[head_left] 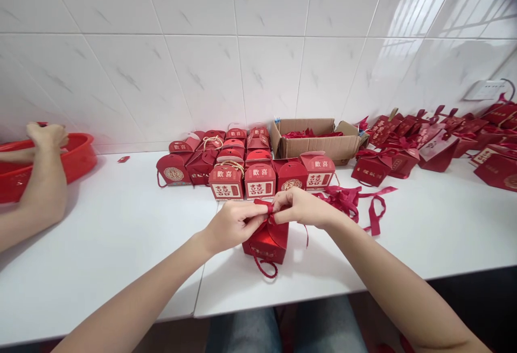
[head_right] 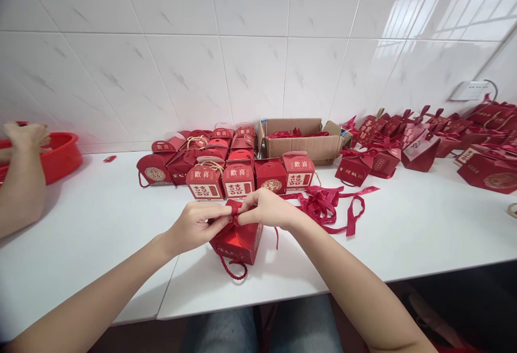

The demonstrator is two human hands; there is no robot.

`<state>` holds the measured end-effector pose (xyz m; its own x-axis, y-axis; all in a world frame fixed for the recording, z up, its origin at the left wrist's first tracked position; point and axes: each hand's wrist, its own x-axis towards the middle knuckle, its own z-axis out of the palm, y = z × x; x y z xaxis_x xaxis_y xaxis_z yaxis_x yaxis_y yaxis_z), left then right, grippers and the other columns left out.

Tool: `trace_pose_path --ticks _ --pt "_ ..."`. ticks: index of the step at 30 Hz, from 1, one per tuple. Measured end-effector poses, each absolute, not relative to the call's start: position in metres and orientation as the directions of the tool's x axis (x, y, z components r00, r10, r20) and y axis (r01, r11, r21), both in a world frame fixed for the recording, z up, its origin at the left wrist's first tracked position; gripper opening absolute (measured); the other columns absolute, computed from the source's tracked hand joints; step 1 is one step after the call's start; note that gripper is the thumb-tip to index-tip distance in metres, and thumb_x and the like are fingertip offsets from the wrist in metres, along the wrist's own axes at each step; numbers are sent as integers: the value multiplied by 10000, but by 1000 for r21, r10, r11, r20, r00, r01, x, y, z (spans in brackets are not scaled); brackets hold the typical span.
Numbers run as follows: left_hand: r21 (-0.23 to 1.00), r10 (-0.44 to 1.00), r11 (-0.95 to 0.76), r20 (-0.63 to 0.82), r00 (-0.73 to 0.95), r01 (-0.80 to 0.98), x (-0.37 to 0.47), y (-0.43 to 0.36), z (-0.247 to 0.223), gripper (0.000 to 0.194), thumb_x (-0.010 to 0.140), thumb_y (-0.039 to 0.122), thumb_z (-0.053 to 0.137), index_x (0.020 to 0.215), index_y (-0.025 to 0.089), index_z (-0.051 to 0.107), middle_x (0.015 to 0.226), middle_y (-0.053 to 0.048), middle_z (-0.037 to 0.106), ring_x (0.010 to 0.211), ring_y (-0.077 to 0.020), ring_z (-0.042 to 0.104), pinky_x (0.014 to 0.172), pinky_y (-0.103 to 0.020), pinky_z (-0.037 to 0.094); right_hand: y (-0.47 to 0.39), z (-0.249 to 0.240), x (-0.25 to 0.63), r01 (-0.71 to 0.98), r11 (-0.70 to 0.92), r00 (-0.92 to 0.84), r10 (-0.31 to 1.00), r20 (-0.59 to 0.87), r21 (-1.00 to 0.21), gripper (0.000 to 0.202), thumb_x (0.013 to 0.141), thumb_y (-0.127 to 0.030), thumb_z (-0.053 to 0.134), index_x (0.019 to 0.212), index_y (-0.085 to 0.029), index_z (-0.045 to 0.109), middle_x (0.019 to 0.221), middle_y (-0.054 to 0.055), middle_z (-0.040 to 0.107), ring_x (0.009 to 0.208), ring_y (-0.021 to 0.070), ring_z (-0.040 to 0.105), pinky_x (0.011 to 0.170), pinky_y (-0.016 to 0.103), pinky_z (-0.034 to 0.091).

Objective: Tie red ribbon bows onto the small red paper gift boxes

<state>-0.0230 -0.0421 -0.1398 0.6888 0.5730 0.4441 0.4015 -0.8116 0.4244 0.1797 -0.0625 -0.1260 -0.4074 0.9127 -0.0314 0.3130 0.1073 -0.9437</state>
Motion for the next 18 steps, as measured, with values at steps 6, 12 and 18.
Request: trace_pose_path --ticks 6,12,18 --pt "315 551 -834 519 653 454 -23 -40 -141 256 891 201 475 843 199 727 635 -32 640 561 -133 556 572 -242 428 -68 -125 180 342 154 -333 942 33 -927 80 647 -147 592 580 -169 630 692 -7 601 609 100 515 533 214 408" --pt "360 611 -786 573 546 502 -52 -29 -148 196 873 224 538 871 201 733 888 -78 647 790 -171 621 712 -271 487 -76 -143 195 424 166 -107 985 133 -890 77 637 -155 572 562 -159 560 904 47 600 798 162 566 626 265 439" --pt "355 649 -753 540 536 554 -76 -26 -160 195 874 236 545 859 225 739 952 -73 661 862 -183 635 784 -291 506 -87 -157 206 466 141 -88 990 112 -873 93 632 -164 568 540 -165 552 918 41 585 824 178 578 691 302 443"
